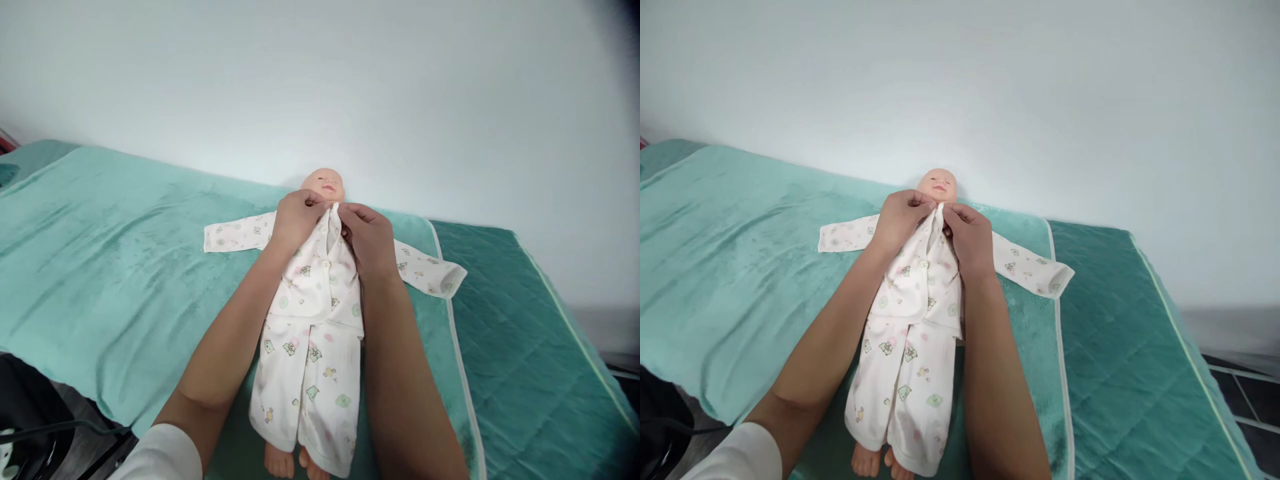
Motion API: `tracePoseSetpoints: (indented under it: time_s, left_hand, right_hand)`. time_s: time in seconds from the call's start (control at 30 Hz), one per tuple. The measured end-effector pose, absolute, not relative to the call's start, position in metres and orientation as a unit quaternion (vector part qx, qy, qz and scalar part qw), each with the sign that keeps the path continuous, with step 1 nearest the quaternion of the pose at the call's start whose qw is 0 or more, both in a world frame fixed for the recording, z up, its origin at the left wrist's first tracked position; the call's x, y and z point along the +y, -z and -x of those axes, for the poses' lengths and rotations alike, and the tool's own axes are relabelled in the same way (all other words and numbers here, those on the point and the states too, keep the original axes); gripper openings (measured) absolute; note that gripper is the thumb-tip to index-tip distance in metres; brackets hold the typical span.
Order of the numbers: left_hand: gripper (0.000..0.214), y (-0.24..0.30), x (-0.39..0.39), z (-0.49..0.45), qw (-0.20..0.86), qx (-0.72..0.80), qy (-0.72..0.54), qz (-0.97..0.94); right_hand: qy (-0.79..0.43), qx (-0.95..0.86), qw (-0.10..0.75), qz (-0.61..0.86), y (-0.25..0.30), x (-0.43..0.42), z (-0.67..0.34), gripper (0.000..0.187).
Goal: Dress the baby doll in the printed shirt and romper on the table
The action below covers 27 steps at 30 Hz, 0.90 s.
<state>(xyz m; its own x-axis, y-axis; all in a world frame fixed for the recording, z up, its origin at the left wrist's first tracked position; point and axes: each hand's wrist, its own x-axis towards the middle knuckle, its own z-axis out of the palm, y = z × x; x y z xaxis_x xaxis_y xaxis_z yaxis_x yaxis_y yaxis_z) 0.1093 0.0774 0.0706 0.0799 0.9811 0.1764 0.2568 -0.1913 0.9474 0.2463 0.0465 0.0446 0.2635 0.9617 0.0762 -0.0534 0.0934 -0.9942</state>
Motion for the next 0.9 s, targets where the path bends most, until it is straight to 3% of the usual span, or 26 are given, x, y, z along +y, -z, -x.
tracePoseSetpoints:
  time_s: [0.43, 0.9]
  left_hand:
    - [0.003, -0.065, 0.071, -0.103, 0.416, 0.476, -0.461, -0.622]
    - [0.020, -0.067, 0.070, -0.097, 0.483, 0.476, -0.446, -0.584]
  right_hand:
    - [-0.356, -0.527, 0.528, 0.563, -0.053, 0.041, -0.249, 0.027]
    - [-0.368, -0.547, 0.494, 0.567, -0.055, 0.040, -0.249, 0.024]
